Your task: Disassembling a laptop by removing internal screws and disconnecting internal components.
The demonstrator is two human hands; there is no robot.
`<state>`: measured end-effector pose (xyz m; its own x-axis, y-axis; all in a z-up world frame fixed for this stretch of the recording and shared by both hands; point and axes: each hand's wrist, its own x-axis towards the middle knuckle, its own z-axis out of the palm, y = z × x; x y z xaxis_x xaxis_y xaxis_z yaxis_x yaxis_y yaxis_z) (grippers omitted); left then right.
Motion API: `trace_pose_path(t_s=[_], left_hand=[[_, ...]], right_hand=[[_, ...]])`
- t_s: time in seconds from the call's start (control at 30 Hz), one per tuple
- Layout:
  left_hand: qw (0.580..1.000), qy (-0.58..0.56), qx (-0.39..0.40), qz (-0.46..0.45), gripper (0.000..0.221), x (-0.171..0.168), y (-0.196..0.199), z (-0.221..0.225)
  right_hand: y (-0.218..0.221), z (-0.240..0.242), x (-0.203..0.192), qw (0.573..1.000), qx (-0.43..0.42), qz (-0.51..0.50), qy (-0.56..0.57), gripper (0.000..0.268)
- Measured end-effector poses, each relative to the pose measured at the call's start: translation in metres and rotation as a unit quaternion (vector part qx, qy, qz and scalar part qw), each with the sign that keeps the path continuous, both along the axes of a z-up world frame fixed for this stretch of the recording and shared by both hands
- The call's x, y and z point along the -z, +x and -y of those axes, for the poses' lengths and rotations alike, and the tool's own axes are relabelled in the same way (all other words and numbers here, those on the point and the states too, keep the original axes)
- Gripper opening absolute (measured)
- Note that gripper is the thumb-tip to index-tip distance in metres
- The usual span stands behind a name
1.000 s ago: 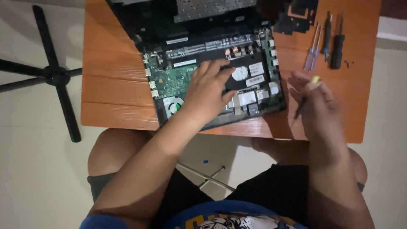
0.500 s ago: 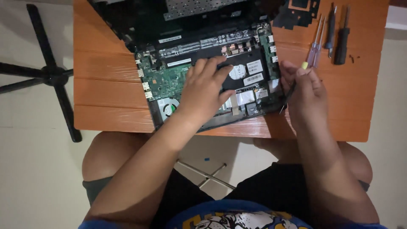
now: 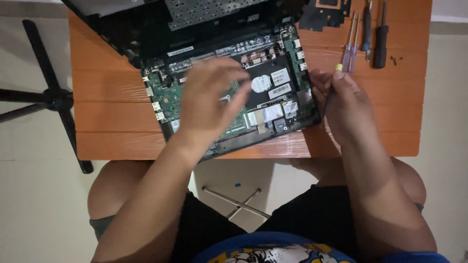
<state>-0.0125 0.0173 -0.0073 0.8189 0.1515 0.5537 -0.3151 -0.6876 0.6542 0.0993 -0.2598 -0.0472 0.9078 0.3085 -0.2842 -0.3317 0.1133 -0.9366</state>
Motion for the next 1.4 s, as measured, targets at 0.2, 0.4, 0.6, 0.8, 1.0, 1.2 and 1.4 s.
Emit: trace_pose_path(t_s=[0.2, 0.4, 0.6, 0.8, 1.0, 1.2, 1.4], left_hand=[[0.9, -0.191, -0.327, 0.217, 0.04, -0.013, -0.024, -0.045], [0.764, -0.577, -0.277, 0.076, 0.084, 0.02, -0.021, -0.085], [0.775, -0.576, -0.253, -0.057, 0.112, -0.017, -0.01, -0.075], [0.821, -0.458, -0.319, -0.123, 0.087, -0.02, -0.006, -0.088], [0.843, -0.424, -0.305, -0.131, 0.082, -0.022, -0.015, -0.086], [0.842, -0.438, -0.289, -0.123, 0.082, -0.028, -0.015, -0.08], [0.841, -0.454, -0.295, 0.029, 0.062, -0.012, 0.0, -0.071]], right_hand=[[-0.002, -0.009, -0.02, 0.998, 0.011, -0.053, 0.015, 0.021], [-0.004, -0.015, -0.048, 0.988, -0.066, -0.038, -0.135, 0.048], [-0.003, -0.01, -0.032, 0.996, -0.007, -0.05, -0.08, 0.031], [-0.004, -0.017, -0.036, 0.991, 0.027, -0.076, -0.106, 0.03], [0.004, -0.007, -0.026, 0.99, -0.008, -0.089, -0.113, 0.03], [0.003, 0.002, -0.021, 0.995, -0.022, -0.095, 0.008, 0.035], [-0.001, 0.003, -0.026, 0.991, 0.013, -0.117, 0.058, 0.032]])
